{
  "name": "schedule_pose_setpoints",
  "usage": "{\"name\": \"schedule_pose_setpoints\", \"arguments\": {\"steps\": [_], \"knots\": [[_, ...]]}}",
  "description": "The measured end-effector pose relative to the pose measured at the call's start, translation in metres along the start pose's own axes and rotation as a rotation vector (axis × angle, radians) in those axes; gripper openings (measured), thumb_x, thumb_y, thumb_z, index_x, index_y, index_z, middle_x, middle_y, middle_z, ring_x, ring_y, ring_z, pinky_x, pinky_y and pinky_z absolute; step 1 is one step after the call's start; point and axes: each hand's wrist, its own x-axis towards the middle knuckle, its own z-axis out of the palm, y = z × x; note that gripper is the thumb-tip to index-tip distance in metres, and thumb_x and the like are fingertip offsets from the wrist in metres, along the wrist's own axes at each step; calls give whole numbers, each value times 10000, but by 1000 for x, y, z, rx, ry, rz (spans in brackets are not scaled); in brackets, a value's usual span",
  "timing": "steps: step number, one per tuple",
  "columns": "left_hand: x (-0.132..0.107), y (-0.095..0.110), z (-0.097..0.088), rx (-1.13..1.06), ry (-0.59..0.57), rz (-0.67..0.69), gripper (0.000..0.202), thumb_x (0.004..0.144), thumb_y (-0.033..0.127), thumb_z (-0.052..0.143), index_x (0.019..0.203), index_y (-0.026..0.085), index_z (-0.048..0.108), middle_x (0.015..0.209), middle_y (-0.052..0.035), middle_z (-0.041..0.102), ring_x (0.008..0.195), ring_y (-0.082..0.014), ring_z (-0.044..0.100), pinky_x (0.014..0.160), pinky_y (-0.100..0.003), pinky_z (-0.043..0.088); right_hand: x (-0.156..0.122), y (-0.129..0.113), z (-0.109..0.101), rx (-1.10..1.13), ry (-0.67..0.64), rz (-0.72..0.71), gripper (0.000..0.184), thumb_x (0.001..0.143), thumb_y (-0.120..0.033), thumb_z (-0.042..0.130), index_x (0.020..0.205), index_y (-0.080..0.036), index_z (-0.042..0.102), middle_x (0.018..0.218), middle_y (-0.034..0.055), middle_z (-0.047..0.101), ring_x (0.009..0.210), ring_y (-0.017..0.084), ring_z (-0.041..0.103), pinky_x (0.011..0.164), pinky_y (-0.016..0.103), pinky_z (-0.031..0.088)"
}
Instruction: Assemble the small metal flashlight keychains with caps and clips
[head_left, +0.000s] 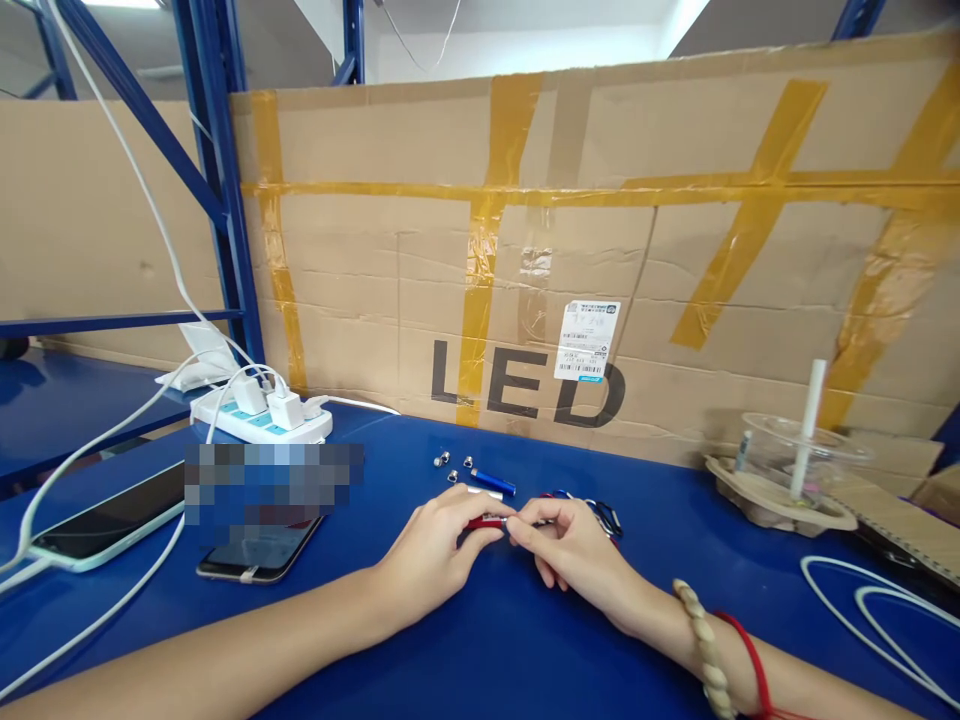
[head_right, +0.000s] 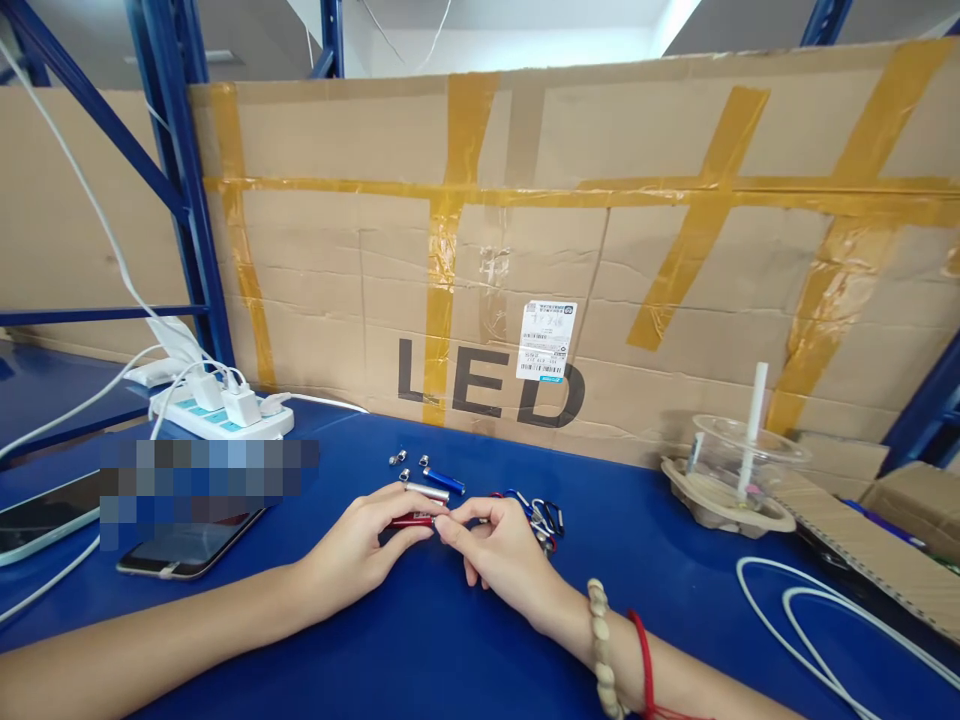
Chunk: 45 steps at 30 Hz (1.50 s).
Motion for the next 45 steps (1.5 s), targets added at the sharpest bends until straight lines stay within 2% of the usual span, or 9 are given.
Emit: {"name": "schedule_pose_setpoints", "arguments": {"steps": [5, 11, 22, 24, 27, 29, 31, 37, 45], "knots": [[1, 4, -1, 29, -3, -43, 190, 850, 212, 432, 954, 251, 587, 941, 8, 623, 881, -126, 566, 795, -226, 432, 3, 0, 2, 3, -14, 18, 418, 680, -561, 564, 619, -148, 526, 327, -75, 409, 266, 32, 332, 294, 144, 249], [0, 7, -1, 57, -17, -90, 184, 851, 215, 413, 952, 259, 560, 926, 17, 610, 837, -129, 560, 741, -223, 421, 5, 2, 4, 89, -1, -9, 415, 649, -544, 611, 598, -158, 467, 458, -72, 458, 289, 28, 398, 267, 128, 244], [0, 9, 0, 87, -37, -138, 192, 898, 288, 303, 940, 261, 488, 723, 47, 547, 680, -105, 526, 652, -211, 374, 8, 4, 4, 27, -7, -8, 435, 731, -592, 493, 641, -167, 471, 332, -92, 363, 263, 36, 347, 265, 116, 227], [1, 8, -1, 85, -38, -156, 201, 904, 303, 282, 943, 261, 475, 699, 52, 532, 660, -102, 518, 636, -209, 365, 7, 4, 4, 27, -9, -21, 425, 743, -582, 487, 683, -161, 497, 400, -76, 430, 269, 27, 358, 263, 116, 229], [2, 8, -2, 78, -47, -188, 227, 911, 324, 252, 934, 259, 468, 668, 59, 514, 627, -99, 506, 613, -208, 353, 6, 3, 3, 82, 16, -59, 395, 739, -549, 520, 846, -169, 537, 680, -26, 559, 298, 13, 417, 253, 122, 251], [2, 8, -1, 74, -49, -200, 234, 911, 328, 244, 934, 257, 466, 660, 61, 511, 615, -99, 500, 607, -208, 349, 5, 2, 2, 116, 47, -80, 406, 741, -520, 539, 987, -197, 530, 800, -10, 563, 312, 9, 438, 253, 124, 270], [2, 8, -1, 74, -49, -202, 236, 910, 324, 242, 928, 252, 466, 659, 61, 513, 611, -98, 497, 604, -208, 347, 4, 2, 2, 119, 64, -100, 421, 744, -491, 555, 1060, -214, 527, 815, -7, 563, 316, 6, 440, 259, 123, 289], [2, 8, -1, 76, -79, -189, 275, 910, 328, 231, 839, 221, 474, 649, 52, 520, 609, -95, 503, 598, -203, 351, 5, 6, 1, 82, 73, -152, 351, 717, -465, 599, 925, -188, 654, 871, 29, 570, 319, -9, 423, 266, 131, 318], [0, 10, -2, 106, -101, -181, 266, 898, 295, 259, 947, 232, 512, 646, 40, 538, 575, -107, 489, 582, -214, 363, 5, 4, 1, 80, 61, -140, 357, 662, -480, 642, 838, -171, 671, 858, 35, 567, 322, -1, 433, 251, 133, 308]]}}
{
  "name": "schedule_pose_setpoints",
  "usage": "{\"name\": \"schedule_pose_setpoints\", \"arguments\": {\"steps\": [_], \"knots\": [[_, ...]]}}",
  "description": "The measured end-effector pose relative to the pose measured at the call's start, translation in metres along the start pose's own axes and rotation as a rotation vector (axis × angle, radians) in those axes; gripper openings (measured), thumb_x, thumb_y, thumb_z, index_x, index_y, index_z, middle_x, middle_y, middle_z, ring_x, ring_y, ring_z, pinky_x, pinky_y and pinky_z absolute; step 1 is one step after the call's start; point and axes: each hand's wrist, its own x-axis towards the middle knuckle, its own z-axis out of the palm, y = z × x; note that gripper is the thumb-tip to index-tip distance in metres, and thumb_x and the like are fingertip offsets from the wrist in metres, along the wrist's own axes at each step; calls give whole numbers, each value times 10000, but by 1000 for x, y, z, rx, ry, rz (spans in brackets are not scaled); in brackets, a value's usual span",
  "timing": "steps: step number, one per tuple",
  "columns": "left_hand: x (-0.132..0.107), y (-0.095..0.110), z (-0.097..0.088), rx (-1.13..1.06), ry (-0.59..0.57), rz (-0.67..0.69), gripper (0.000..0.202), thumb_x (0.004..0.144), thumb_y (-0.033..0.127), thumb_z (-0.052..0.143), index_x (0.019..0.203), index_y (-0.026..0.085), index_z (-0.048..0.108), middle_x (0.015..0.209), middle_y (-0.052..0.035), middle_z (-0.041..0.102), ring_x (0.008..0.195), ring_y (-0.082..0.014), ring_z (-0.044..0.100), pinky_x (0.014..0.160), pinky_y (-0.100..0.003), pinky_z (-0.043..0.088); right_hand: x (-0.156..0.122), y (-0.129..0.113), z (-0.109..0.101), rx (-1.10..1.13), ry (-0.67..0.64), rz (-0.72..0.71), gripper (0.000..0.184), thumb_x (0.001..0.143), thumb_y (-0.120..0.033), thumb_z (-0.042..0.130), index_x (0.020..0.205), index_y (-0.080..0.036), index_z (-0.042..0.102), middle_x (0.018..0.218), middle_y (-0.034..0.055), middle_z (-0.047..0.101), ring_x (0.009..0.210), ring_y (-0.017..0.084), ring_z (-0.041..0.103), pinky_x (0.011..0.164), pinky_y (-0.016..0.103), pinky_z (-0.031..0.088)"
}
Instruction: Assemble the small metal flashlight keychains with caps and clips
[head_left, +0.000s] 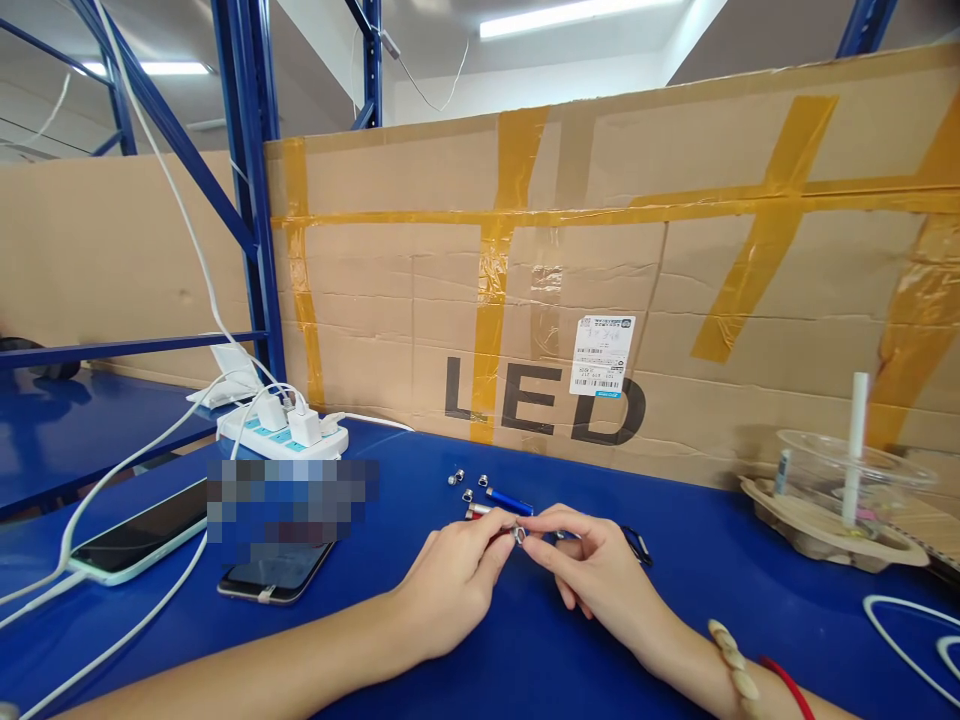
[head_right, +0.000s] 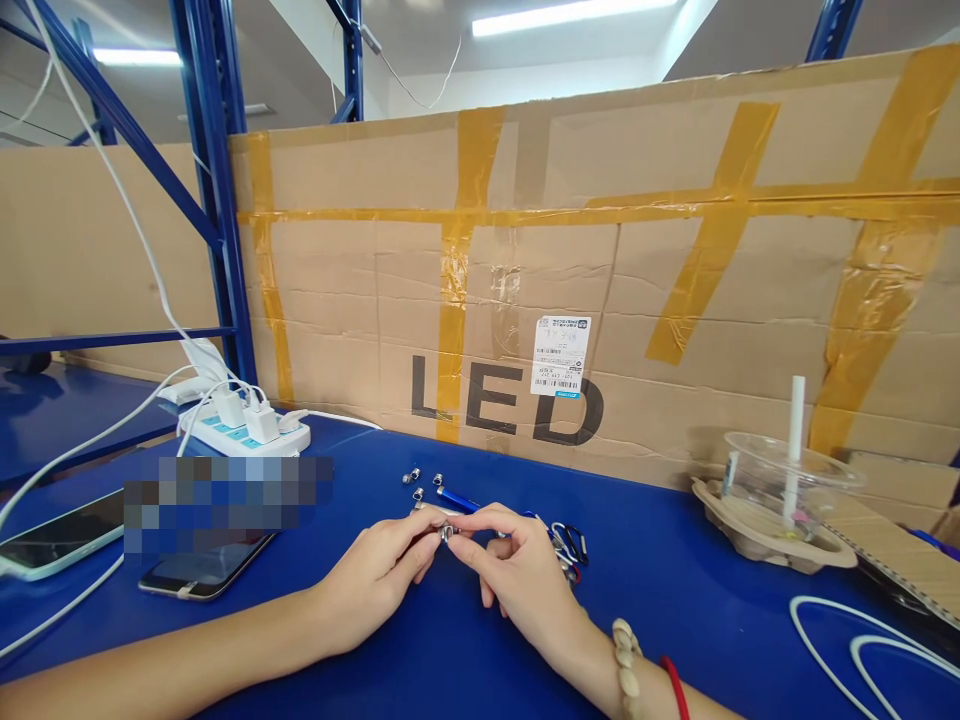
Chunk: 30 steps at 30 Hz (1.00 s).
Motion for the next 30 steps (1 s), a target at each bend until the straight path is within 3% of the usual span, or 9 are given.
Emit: {"name": "schedule_pose_setpoints", "arguments": {"steps": [11, 22, 26, 30], "knots": [[-1, -2, -2, 29, -77, 30, 177, 887, 281, 284, 867, 225, 450, 637, 57, 534, 581, -107, 498, 588, -213, 351, 2, 5, 0, 66, -41, 30, 373, 585, -492, 691, 634, -130, 616, 844, 41, 573, 298, 8, 447, 239, 148, 290], [-2, -4, -2, -46, -136, 99, 108, 894, 279, 302, 897, 217, 391, 729, 30, 544, 650, -107, 507, 629, -211, 383, -1, 5, -3, 68, -66, -24, 361, 632, -483, 671, 611, -132, 585, 796, 36, 585, 318, 14, 442, 260, 163, 245], [-1, -4, -1, -40, -117, 92, 86, 882, 254, 336, 883, 222, 416, 778, 24, 579, 690, -117, 536, 646, -217, 397, -1, 6, -3, 58, -89, -13, 372, 642, -496, 656, 614, -141, 548, 756, 18, 585, 328, 15, 432, 297, 170, 263], [-1, -5, 1, -12, -70, 81, 54, 855, 256, 405, 829, 226, 442, 832, 30, 614, 739, -129, 564, 685, -226, 408, -2, 4, -1, -14, -68, 8, 402, 639, -508, 649, 567, -153, 477, 593, -25, 535, 332, 25, 417, 327, 170, 264]]}}
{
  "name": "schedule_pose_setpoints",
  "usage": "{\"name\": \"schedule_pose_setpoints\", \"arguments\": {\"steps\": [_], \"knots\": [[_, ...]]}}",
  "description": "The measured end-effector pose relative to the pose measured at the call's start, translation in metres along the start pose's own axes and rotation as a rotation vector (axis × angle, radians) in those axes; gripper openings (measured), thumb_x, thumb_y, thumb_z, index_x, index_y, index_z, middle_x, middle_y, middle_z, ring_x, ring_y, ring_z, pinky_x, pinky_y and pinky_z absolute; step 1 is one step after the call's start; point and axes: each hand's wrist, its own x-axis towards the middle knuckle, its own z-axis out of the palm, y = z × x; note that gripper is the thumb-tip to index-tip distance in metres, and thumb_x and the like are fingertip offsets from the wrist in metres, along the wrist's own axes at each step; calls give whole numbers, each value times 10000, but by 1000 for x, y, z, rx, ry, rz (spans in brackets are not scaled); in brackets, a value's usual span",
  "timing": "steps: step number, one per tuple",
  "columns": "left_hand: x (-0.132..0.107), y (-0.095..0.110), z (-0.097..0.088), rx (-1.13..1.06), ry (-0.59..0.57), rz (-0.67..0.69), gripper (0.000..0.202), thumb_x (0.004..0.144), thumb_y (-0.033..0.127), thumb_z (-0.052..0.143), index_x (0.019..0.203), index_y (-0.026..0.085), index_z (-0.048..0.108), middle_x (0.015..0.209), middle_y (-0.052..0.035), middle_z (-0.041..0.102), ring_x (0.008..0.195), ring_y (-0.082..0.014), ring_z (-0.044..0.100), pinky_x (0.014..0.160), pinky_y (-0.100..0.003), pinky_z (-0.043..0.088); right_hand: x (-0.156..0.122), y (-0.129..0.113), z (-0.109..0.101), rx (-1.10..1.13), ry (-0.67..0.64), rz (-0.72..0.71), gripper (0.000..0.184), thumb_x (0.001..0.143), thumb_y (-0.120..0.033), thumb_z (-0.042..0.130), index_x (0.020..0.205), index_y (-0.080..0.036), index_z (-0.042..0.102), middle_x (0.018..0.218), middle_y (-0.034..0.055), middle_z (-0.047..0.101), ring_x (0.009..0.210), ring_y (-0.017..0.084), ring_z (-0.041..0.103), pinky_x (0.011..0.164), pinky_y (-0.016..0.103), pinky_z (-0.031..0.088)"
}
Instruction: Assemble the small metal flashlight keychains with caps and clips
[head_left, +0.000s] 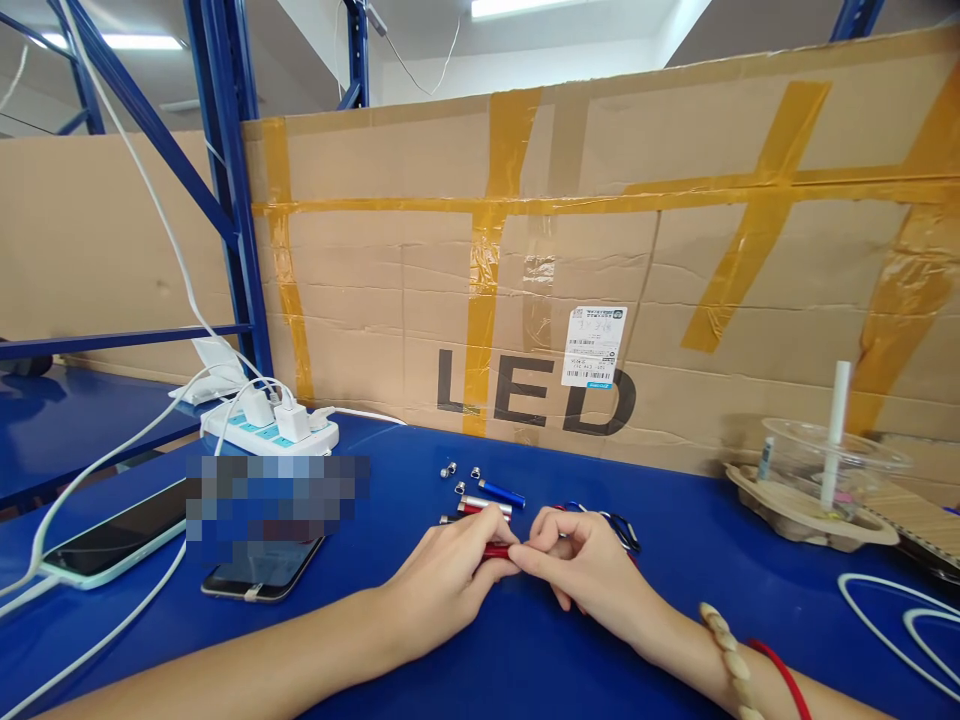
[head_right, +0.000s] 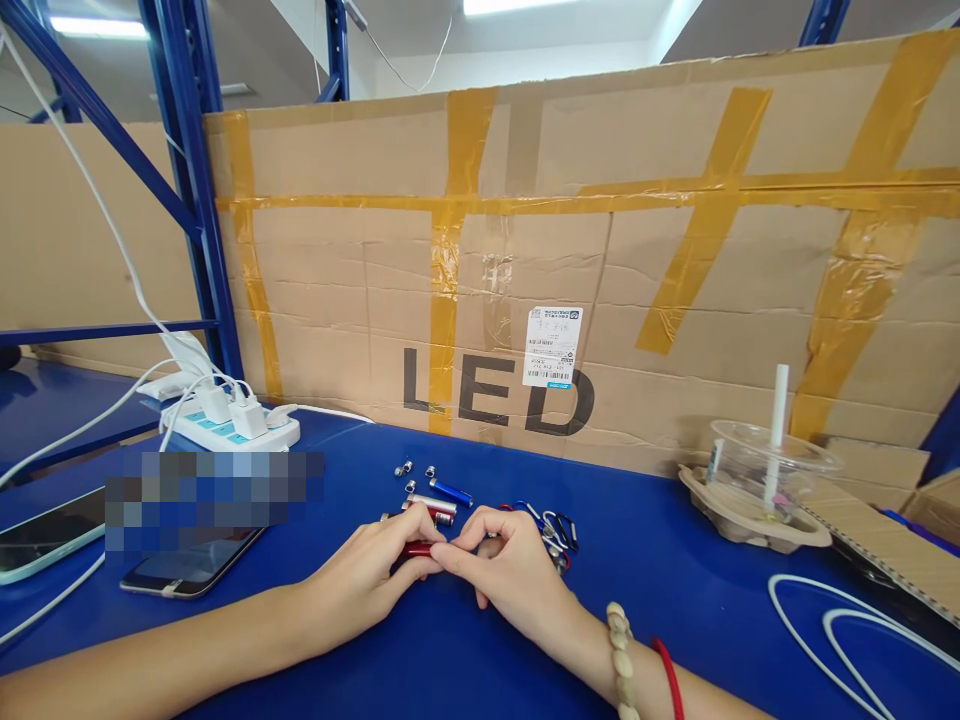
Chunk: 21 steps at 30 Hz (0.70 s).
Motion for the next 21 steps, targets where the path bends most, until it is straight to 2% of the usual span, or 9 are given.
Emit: {"name": "schedule_pose_setpoints", "arguments": {"steps": [7, 16, 21], "knots": [[1, 1, 2, -11, 28, 10, 65, 864, 264, 406, 820, 222, 432, 889, 29, 624, 813, -136, 579, 694, -233, 413, -1, 0, 1, -83, 2, 75, 381, 704, -541, 566, 662, -179, 456, 365, -86, 424, 291, 41, 356, 297, 137, 246], [0, 7, -1, -5, 23, -17, 136, 879, 304, 364, 964, 226, 437, 971, -21, 618, 872, -167, 584, 729, -269, 433, 1, -4, 2, -105, -13, 127, 410, 719, -587, 509, 755, -179, 488, 343, -93, 419, 243, 35, 293, 253, 130, 221], [-1, 8, -1, -6, 32, -39, 134, 868, 298, 384, 968, 224, 434, 956, -22, 616, 847, -168, 585, 696, -264, 435, 2, -7, 4, -60, -6, 132, 419, 702, -579, 533, 813, -175, 529, 394, -84, 428, 278, 47, 354, 255, 132, 252]]}}
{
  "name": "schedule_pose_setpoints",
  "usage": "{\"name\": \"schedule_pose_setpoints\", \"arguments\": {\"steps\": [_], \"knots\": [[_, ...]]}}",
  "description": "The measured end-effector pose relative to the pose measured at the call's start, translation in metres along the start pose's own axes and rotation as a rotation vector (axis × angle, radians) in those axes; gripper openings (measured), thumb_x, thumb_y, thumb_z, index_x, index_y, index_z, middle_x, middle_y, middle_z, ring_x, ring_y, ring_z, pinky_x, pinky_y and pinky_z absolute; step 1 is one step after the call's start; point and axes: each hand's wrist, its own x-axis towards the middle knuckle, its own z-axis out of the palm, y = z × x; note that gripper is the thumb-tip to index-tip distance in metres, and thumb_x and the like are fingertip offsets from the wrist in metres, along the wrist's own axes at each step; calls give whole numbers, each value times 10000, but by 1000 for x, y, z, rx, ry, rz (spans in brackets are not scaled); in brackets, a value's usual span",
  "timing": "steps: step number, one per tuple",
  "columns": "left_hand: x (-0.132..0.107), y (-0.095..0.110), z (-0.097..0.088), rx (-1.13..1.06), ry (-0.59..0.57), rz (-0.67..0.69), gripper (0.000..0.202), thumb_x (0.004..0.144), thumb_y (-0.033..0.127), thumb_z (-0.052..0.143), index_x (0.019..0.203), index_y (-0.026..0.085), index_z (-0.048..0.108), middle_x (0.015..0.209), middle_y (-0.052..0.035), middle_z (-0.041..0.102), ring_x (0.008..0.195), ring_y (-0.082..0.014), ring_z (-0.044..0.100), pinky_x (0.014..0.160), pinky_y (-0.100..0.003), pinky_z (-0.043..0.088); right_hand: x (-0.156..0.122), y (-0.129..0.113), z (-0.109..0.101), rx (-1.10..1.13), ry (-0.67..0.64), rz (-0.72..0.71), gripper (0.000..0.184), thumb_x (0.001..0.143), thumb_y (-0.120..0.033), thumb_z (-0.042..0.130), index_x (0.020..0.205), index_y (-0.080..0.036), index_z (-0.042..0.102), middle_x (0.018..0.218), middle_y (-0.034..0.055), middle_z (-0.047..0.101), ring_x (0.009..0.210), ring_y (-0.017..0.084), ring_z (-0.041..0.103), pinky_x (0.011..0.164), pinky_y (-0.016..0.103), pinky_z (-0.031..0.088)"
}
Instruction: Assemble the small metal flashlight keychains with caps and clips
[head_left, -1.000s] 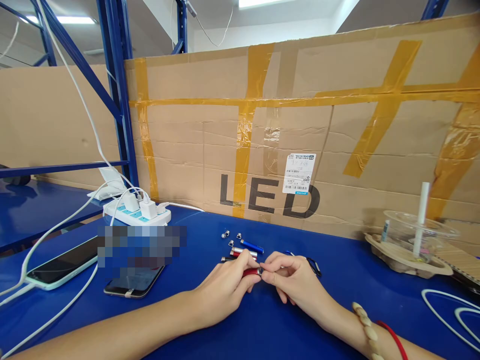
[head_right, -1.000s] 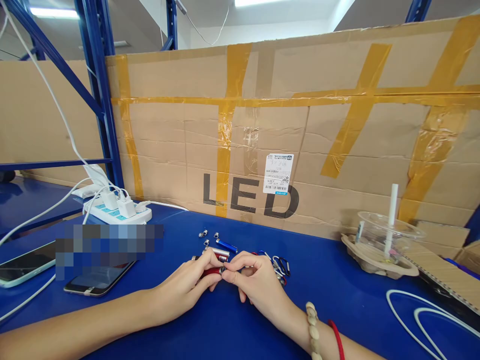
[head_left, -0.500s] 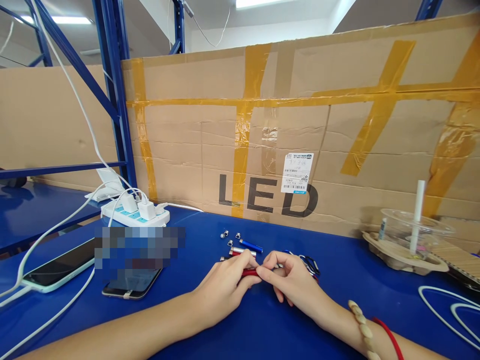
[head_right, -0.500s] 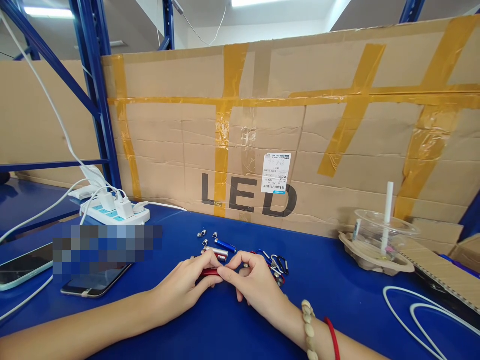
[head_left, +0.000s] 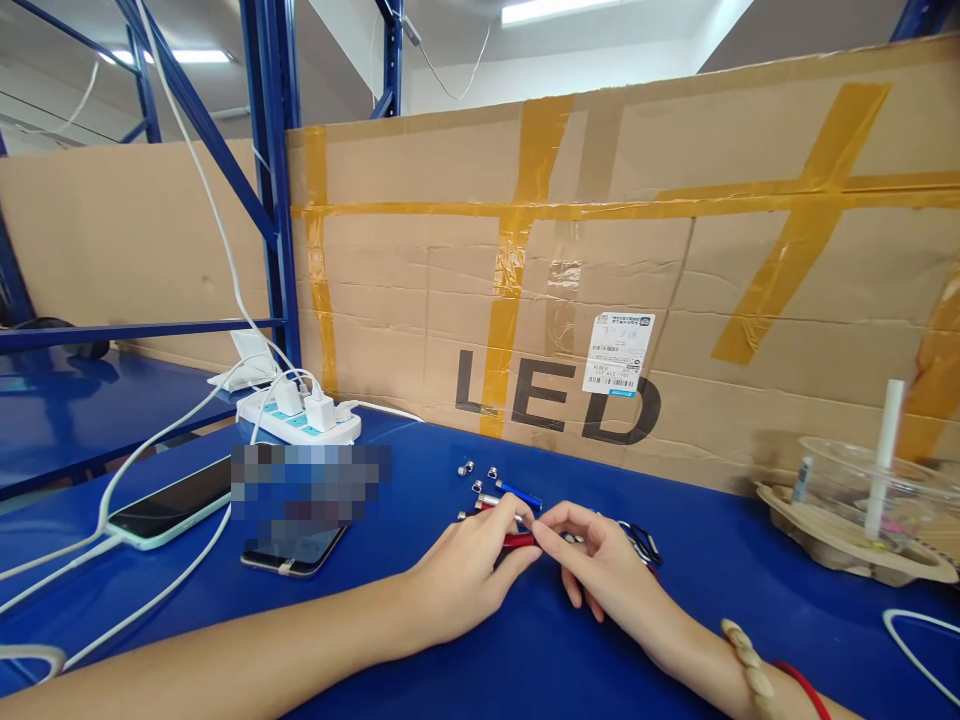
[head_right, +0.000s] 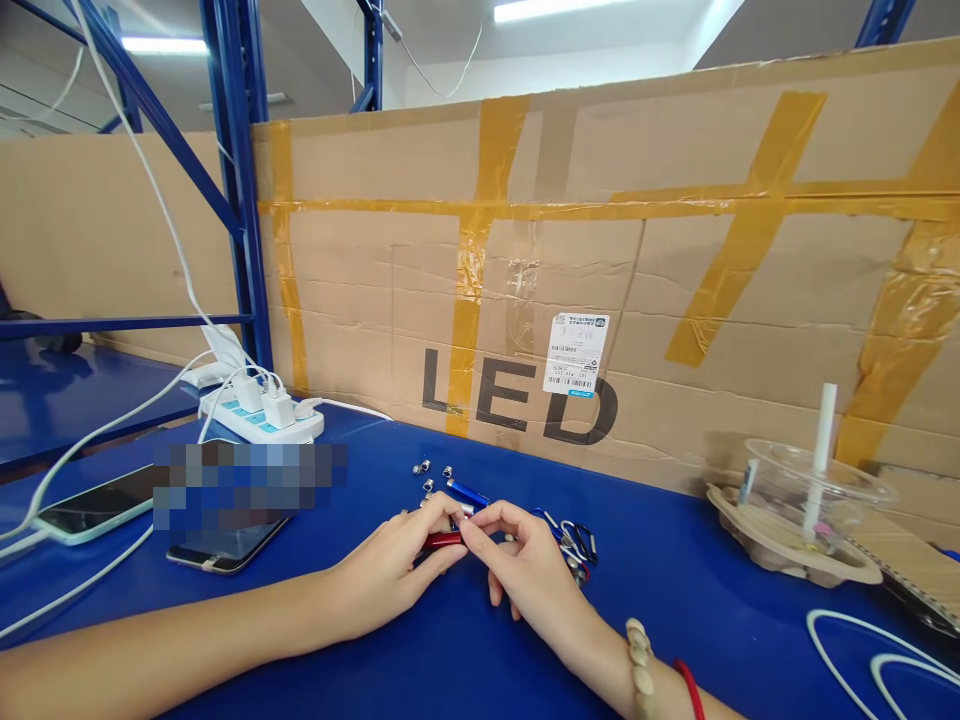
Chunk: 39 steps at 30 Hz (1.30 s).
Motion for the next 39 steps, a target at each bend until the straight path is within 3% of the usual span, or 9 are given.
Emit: {"name": "schedule_pose_setpoints", "arguments": {"steps": [4, 10, 19, 27, 36, 39], "knots": [[0, -3, 2, -44, 12, -10, 149, 837, 294, 446, 972, 230, 435, 927, -8, 616, 833, -168, 589, 694, -263, 440, -1, 0, -1, -13, 23, 9, 464, 727, -571, 506, 948, -167, 560, 385, -74, 439, 283, 56, 358, 267, 142, 265], [2, -9, 5, -142, 58, -4, 139, 827, 228, 441, 963, 242, 416, 926, 7, 625, 859, -156, 585, 729, -260, 444, 1, 1, -3, -12, 19, 20, 530, 742, -601, 456, 980, -146, 586, 341, -69, 421, 274, 51, 326, 288, 148, 260], [3, -7, 4, -76, 85, -27, 141, 866, 297, 395, 947, 237, 493, 955, 8, 624, 885, -159, 574, 747, -260, 435, -1, -3, -2, 69, 79, 59, 519, 668, -613, 546, 867, -141, 632, 360, -67, 407, 320, 56, 331, 334, 168, 281], [5, -8, 4, -44, 101, -10, 192, 883, 320, 366, 941, 248, 534, 945, 25, 612, 861, -133, 562, 746, -241, 416, -3, -5, -3, 87, 160, 44, 436, 695, -557, 553, 854, -156, 613, 376, -73, 425, 324, 41, 315, 367, 169, 232], [5, -7, 3, -73, 60, -24, 209, 890, 320, 336, 890, 230, 524, 719, 45, 566, 655, -102, 528, 614, -214, 386, -2, -2, -3, 113, 124, 13, 386, 669, -498, 618, 834, -149, 637, 393, -63, 453, 336, 38, 330, 356, 168, 244], [7, -9, 3, -100, 56, -18, 202, 887, 315, 345, 920, 229, 526, 724, 41, 562, 662, -101, 527, 618, -211, 389, -3, 0, -5, 129, 107, 15, 384, 654, -472, 644, 859, -148, 647, 395, -60, 460, 344, 38, 336, 359, 167, 253]]}}
